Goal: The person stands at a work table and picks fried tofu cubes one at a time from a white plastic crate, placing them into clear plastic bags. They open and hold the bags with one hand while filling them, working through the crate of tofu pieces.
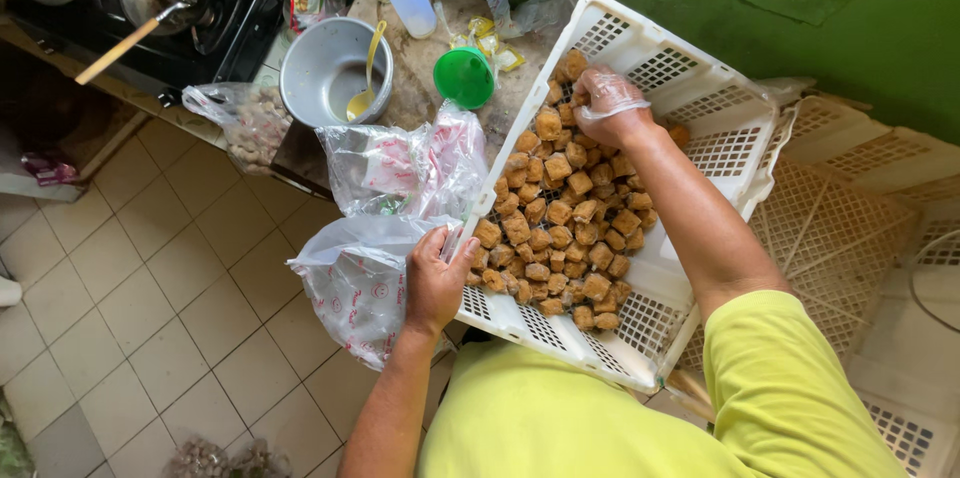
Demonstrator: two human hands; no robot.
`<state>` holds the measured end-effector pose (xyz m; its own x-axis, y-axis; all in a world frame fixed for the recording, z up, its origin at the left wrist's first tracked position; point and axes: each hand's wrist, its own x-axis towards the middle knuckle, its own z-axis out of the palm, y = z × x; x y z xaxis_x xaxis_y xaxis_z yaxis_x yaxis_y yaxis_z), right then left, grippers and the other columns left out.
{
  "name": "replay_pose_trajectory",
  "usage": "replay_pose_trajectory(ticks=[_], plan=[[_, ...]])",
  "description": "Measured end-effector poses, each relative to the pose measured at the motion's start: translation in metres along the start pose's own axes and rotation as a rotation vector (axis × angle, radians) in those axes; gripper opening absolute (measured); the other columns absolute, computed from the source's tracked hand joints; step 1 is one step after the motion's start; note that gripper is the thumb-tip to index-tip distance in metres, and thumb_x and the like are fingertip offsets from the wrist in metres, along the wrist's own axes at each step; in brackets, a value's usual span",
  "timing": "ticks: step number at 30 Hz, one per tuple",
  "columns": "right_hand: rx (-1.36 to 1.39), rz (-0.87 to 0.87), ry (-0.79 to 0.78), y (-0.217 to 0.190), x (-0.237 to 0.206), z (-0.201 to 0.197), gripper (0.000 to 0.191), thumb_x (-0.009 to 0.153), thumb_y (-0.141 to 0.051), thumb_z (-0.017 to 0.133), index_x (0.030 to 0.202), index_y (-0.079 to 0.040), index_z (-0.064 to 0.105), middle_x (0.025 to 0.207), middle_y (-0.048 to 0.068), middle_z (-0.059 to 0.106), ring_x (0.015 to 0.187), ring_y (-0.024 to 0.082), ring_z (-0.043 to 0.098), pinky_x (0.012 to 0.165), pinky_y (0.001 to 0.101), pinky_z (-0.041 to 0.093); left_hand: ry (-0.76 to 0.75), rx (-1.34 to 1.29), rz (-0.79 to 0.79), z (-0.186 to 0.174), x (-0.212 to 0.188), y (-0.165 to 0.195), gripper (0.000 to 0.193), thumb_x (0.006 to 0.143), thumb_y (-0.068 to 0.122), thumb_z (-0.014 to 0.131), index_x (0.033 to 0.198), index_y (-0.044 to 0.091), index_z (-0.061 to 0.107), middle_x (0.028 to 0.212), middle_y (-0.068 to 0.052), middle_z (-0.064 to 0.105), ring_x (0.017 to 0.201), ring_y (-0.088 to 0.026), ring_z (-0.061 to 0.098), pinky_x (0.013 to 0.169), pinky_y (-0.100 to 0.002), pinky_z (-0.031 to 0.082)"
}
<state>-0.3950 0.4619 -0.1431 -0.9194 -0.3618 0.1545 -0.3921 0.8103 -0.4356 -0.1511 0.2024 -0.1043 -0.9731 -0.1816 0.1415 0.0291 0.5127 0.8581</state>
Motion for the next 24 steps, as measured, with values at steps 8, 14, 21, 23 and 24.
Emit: replay_pose_trajectory(ticks=[8,14,21,23,24], plan=[[1.11,0.393,-0.129,0.015,-0.015,0.006,0.024,0.097,-0.019,0.063,0.12,-0.012,0.058,0.103,0.009,0.064,0.086,0.017,0.06,0.072,0.029,0.052,-0.029,-0.015,-0.022,0.0,0.001,0.002,0.022,0.091,0.018,0.074,0.097,-0.003,0.069,0.086,-0.017,0.071,0.077,-0.03,0.069,0.072,-0.039,0.053],[1.668,0.491,-0.25,0.039,-0.037,-0.012,0.03,0.108,-0.028,0.049,0.126,-0.007,0.062,0.104,0.008,0.067,0.076,0.011,0.055,0.06,0.025,0.046,-0.035,-0.039,-0.031,0.0,0.002,0.002,0.023,0.091,0.018,0.074,0.099,-0.004,0.069,0.086,-0.016,0.071,0.077,-0.027,0.069,0.073,-0.037,0.054],[0.964,0.667,-0.149,0.023,-0.036,-0.004,0.043,0.103,-0.026,0.057,0.144,-0.011,0.053,0.126,0.004,0.067,0.099,0.013,0.065,0.081,0.0274,0.055,-0.049,-0.035,-0.026,0.001,0.0,-0.001,0.024,0.092,0.019,0.074,0.098,-0.004,0.069,0.086,-0.016,0.071,0.076,-0.027,0.068,0.073,-0.037,0.053],[0.912,0.644,-0.214,0.016,-0.042,-0.008,0.046,0.103,-0.025,0.055,0.147,-0.012,0.052,0.126,0.007,0.067,0.103,0.015,0.064,0.083,0.0313,0.056,-0.041,-0.047,-0.016,0.001,-0.001,0.0,0.024,0.092,0.019,0.074,0.099,-0.004,0.069,0.086,-0.016,0.071,0.075,-0.027,0.068,0.072,-0.037,0.053],[0.886,0.632,-0.242,0.014,-0.047,-0.011,0.048,0.102,-0.025,0.054,0.149,-0.013,0.051,0.127,0.009,0.067,0.105,0.016,0.063,0.084,0.0333,0.057,-0.038,-0.054,-0.007,0.001,-0.002,0.0,0.024,0.092,0.019,0.073,0.099,-0.003,0.069,0.086,-0.016,0.071,0.075,-0.026,0.068,0.072,-0.038,0.053]])
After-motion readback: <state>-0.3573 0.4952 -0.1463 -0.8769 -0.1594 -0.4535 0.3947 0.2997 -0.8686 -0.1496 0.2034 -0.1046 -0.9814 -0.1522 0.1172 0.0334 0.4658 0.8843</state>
